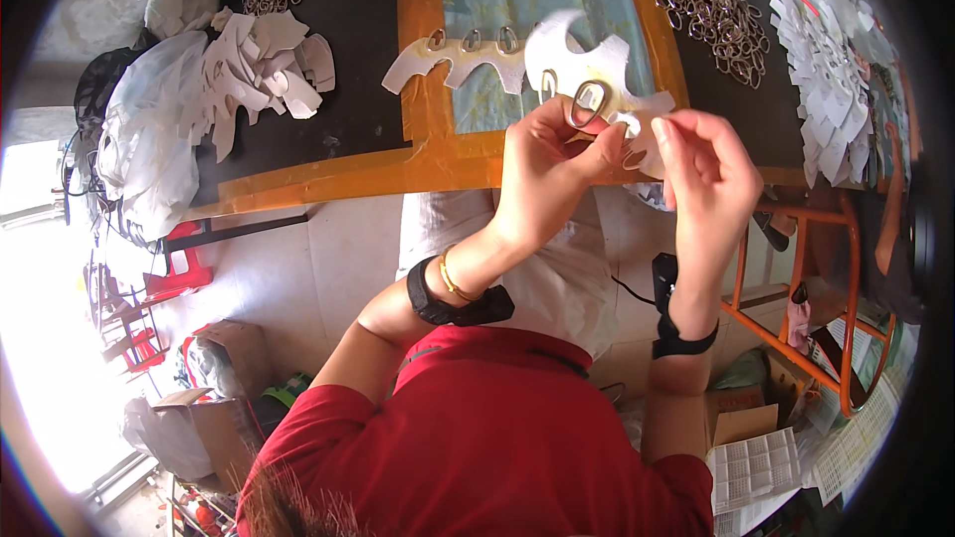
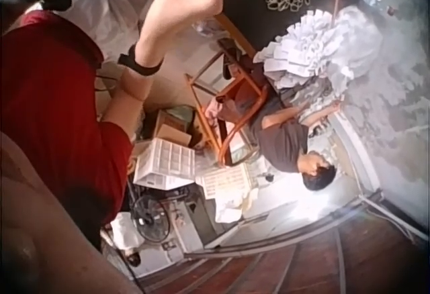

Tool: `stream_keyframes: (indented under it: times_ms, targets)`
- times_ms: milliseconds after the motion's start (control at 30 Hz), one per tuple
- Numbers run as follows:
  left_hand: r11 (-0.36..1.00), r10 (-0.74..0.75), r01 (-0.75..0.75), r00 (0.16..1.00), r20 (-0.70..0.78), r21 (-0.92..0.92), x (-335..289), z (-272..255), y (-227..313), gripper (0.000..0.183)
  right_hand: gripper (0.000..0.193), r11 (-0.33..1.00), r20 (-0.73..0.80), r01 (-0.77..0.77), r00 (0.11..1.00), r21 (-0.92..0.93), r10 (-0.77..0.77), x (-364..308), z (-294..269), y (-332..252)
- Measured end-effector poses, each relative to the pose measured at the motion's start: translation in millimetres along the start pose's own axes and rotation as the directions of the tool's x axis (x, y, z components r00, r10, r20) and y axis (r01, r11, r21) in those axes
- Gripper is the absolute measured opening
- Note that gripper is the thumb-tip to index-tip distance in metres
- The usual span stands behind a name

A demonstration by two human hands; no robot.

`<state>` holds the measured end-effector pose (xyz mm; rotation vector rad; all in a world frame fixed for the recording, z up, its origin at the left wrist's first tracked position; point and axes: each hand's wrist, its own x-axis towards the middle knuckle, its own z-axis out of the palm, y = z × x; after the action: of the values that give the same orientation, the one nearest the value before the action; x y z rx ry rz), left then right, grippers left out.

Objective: Applying glue with a brush and assembling shoe upper components.

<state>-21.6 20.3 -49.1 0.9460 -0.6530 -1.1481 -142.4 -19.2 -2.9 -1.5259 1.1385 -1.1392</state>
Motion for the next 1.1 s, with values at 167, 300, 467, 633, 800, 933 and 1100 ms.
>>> stream_keyframes:
  times_ms: [167,300,467,633,800,933,1100]
  targets:
    - [0.980,0.190,-0.180,0.974,-0.123,0.088,-2.1,5.7,-7.8,0.014,0.010,0.979,0.097,-0.165,0.983,0.118,0.154,-13.2,11.1,2.0]
    - [0.895,0.345,-0.304,0.936,-0.072,0.327,-4.1,0.0,-13.3,0.015,0.009,0.964,0.104,-0.189,0.980,0.186,0.172,-11.2,8.8,4.2]
    - [0.903,0.243,-0.228,0.970,0.004,0.365,-1.0,-2.5,-2.6,0.015,0.008,0.985,0.171,-0.164,0.970,-0.046,0.170,0.8,-8.5,1.8]
    - [0.998,0.023,-0.021,0.999,-0.033,0.061,2.5,-8.2,10.3,0.014,0.011,0.995,0.028,-0.096,0.995,-0.033,0.097,8.5,-15.7,-6.5]
    - [0.932,0.230,-0.191,0.969,-0.093,0.308,0.0,-0.2,1.5,0.016,0.014,0.973,0.145,-0.196,0.973,0.120,0.178,-10.4,6.4,-7.9]
    - [0.836,0.395,-0.335,0.917,-0.053,0.435,-0.9,-1.2,-5.6,0.018,0.013,0.969,0.109,-0.197,0.977,0.151,0.182,-9.7,14.1,-4.0]
    - [0.851,0.268,-0.223,0.963,-0.027,0.476,-0.2,-4.0,3.5,0.016,0.013,0.938,0.255,-0.268,0.944,0.220,0.210,3.5,-0.2,10.1]
